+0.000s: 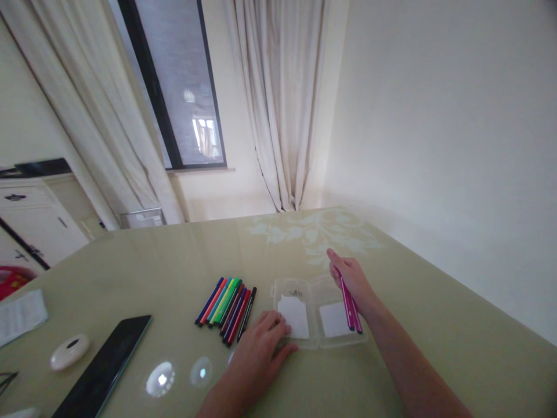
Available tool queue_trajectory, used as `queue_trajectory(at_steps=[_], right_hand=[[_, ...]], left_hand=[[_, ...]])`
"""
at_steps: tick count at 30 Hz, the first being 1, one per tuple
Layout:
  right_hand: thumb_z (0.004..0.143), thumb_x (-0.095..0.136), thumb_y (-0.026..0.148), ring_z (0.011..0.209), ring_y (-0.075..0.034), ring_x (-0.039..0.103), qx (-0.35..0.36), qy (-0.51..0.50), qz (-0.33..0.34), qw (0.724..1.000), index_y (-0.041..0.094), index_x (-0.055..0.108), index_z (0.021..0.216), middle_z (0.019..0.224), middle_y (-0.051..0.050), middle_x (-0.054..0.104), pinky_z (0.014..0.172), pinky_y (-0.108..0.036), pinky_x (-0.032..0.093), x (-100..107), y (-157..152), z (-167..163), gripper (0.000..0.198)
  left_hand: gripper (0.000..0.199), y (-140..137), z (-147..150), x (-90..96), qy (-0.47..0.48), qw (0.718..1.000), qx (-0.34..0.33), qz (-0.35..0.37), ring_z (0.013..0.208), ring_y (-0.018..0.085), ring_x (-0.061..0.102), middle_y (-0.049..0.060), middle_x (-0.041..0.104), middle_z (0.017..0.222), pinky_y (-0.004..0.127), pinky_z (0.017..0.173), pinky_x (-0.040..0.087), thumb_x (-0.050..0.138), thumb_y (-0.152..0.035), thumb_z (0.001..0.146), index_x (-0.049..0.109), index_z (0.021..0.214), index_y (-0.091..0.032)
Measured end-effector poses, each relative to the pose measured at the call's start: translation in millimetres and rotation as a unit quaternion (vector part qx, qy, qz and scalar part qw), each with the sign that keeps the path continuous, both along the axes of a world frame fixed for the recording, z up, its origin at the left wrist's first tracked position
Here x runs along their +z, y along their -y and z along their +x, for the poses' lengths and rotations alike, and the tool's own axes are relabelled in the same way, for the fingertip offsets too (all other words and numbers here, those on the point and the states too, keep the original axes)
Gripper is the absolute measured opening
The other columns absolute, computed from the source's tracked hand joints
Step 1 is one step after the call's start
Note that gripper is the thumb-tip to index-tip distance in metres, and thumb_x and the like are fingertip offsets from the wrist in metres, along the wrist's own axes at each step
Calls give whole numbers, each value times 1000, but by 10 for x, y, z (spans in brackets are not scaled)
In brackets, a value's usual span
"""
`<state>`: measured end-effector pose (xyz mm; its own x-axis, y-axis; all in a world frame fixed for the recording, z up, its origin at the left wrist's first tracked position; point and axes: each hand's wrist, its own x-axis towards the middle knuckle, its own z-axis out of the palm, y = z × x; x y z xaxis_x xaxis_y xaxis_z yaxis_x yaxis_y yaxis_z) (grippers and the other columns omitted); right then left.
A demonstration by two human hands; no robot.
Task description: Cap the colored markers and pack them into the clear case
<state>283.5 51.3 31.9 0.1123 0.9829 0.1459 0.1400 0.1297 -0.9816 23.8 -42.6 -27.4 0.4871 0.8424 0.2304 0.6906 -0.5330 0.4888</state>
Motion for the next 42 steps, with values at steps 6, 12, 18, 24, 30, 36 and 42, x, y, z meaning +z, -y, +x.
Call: queue_trajectory(at_steps=[6,12,18,24,30,36,42], right_hand=[[79,59,82,39,-7,22,25,-55,-51,997,24,36,49,45,7,30,39,-25,15,-16,-34,24,69],[79,57,83,40,-8,23,30,-70,-73,994,24,37,52,47,7,30,39,-25,19,-51,-41,-7,67],[84,52,81,40,-10,37,25,10,-89,996,22,49,56,44,6,39,41,-24,29,-240,12,-298,65],[85,56,79,39,-9,43,155,-8,-100,983,20,54,64,47,5,47,40,-21,30,-355,204,-708,62],[83,58,79,59,-15,67,243,-46,-138,959,18,63,84,76,-5,71,55,-25,50,-392,273,-852,61],[94,52,61,68,-17,67,152,111,-52,981,18,66,88,82,-6,71,59,-26,49,-428,176,-724,45],[97,58,36,79,-19,66,69,342,51,936,20,71,88,84,-5,73,73,-29,45,-369,136,-561,23]], left_hand=[[17,-7,-5,6,1,1000,-3,0,117,25,60,7,65,122,38,100,52,65,-28,97,68,113,-25],[18,-5,0,4,-3,1000,7,2,118,25,60,6,66,122,39,101,52,65,-32,97,68,114,-26],[37,24,-8,-22,-4,1000,14,10,122,25,60,8,65,131,39,104,52,65,-37,97,60,132,-26],[70,12,-3,-35,-4,991,48,128,135,31,51,15,56,145,47,112,45,60,-53,97,35,154,-21],[45,-115,-43,-202,-107,967,119,200,98,22,68,11,69,115,36,88,53,35,-14,104,44,148,-20],[61,-136,-198,-181,-211,923,263,185,100,23,65,15,66,119,34,85,53,37,6,89,49,145,-12],[44,-82,-179,-63,-253,916,260,170,103,27,60,14,64,117,40,88,51,50,-8,96,61,138,-16]])
